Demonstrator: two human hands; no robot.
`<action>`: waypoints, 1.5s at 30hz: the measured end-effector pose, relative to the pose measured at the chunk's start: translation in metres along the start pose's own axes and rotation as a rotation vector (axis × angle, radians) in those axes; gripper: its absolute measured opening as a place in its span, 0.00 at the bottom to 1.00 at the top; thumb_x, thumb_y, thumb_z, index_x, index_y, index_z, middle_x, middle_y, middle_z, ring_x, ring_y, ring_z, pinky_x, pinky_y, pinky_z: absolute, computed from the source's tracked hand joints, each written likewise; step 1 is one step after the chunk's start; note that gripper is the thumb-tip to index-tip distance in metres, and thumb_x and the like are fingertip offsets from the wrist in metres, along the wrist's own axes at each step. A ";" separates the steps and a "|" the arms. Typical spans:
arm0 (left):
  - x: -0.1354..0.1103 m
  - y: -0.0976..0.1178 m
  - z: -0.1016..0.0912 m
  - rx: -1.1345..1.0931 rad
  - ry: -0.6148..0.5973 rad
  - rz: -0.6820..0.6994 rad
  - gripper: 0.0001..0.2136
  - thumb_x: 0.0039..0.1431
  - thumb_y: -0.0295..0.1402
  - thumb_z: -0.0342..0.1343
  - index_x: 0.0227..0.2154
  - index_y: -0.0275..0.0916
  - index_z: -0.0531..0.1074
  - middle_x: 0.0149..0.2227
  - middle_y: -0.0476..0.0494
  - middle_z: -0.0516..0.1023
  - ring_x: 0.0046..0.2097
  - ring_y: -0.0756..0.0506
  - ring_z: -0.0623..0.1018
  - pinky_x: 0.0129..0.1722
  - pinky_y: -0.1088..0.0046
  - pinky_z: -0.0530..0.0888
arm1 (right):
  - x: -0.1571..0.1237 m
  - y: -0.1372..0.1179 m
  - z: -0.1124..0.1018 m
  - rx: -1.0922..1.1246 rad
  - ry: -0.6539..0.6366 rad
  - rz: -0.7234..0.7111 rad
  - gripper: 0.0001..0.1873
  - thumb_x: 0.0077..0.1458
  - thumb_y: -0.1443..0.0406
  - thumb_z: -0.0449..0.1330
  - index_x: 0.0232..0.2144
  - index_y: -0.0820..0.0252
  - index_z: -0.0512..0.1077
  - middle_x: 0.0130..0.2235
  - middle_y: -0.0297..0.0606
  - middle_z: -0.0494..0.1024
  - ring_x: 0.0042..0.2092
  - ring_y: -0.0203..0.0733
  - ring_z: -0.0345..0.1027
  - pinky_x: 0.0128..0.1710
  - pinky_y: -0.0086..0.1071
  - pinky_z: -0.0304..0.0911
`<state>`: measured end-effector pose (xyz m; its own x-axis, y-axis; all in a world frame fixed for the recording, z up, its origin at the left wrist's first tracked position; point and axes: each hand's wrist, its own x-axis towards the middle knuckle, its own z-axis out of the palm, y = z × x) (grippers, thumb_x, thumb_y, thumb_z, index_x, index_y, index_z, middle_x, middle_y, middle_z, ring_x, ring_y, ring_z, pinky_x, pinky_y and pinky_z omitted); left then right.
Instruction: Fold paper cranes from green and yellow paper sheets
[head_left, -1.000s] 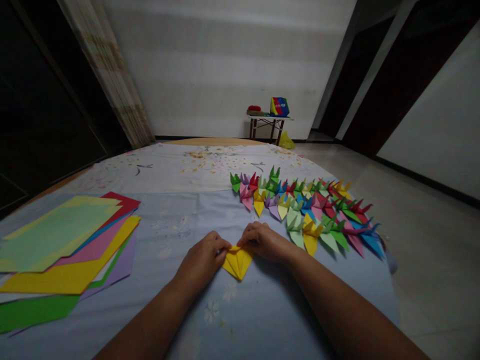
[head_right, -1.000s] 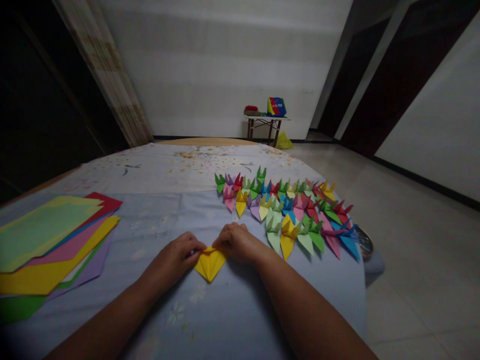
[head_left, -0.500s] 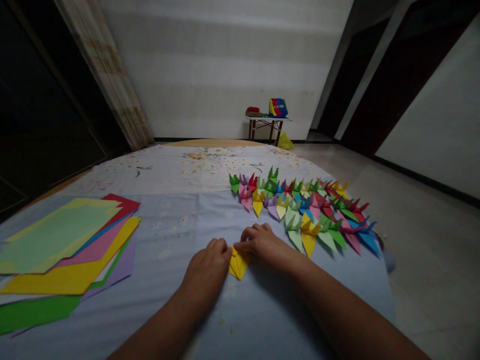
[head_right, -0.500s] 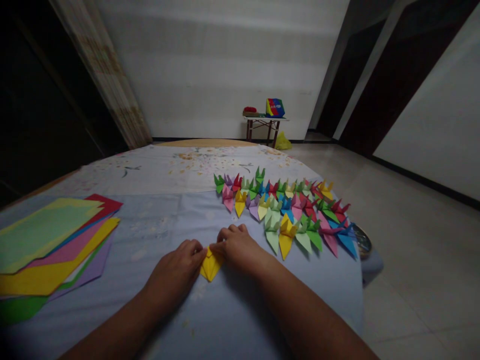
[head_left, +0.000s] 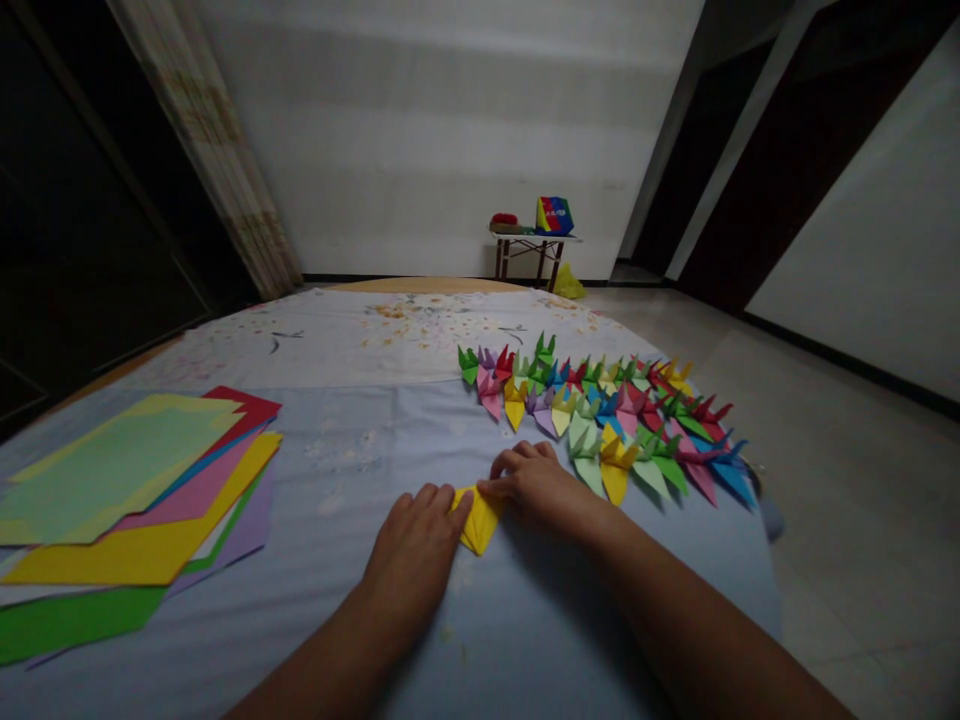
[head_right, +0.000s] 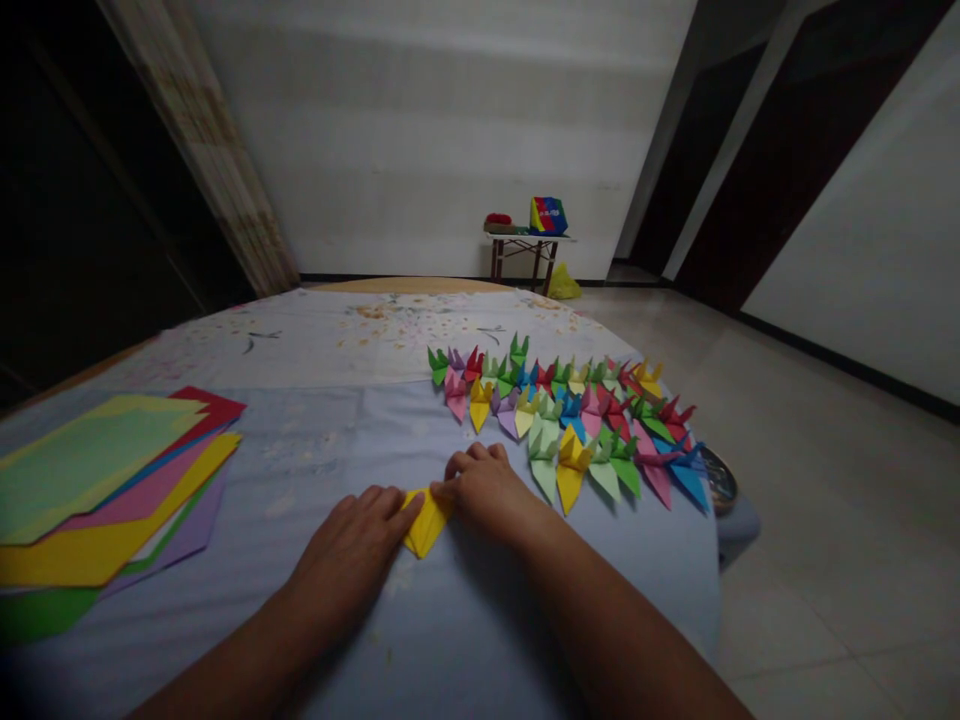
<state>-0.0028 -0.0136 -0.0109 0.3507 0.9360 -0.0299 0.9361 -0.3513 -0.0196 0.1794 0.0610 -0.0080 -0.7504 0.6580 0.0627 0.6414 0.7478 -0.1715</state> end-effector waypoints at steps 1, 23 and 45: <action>0.000 0.000 0.000 0.002 0.002 0.003 0.19 0.60 0.24 0.41 0.52 0.44 0.64 0.45 0.41 0.72 0.45 0.41 0.69 0.41 0.63 0.64 | 0.000 0.001 0.000 0.002 -0.002 0.007 0.11 0.58 0.64 0.54 0.40 0.48 0.74 0.42 0.37 0.73 0.43 0.45 0.57 0.38 0.38 0.44; 0.000 0.000 -0.007 0.007 -0.023 0.022 0.20 0.59 0.23 0.42 0.53 0.44 0.63 0.46 0.41 0.72 0.46 0.40 0.69 0.43 0.62 0.65 | 0.005 0.002 0.001 0.054 0.023 -0.009 0.12 0.53 0.69 0.57 0.37 0.48 0.76 0.40 0.37 0.74 0.43 0.44 0.60 0.39 0.37 0.45; 0.005 -0.054 -0.003 -0.424 0.118 -0.171 0.16 0.55 0.30 0.45 0.42 0.44 0.74 0.45 0.43 0.77 0.49 0.41 0.72 0.50 0.58 0.61 | 0.005 0.000 0.002 0.096 0.003 0.015 0.10 0.55 0.67 0.55 0.33 0.53 0.76 0.39 0.39 0.72 0.43 0.43 0.58 0.38 0.36 0.42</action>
<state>-0.0512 0.0101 -0.0067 0.1680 0.9844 0.0525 0.9015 -0.1749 0.3958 0.1750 0.0642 -0.0100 -0.7403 0.6694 0.0619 0.6343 0.7260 -0.2657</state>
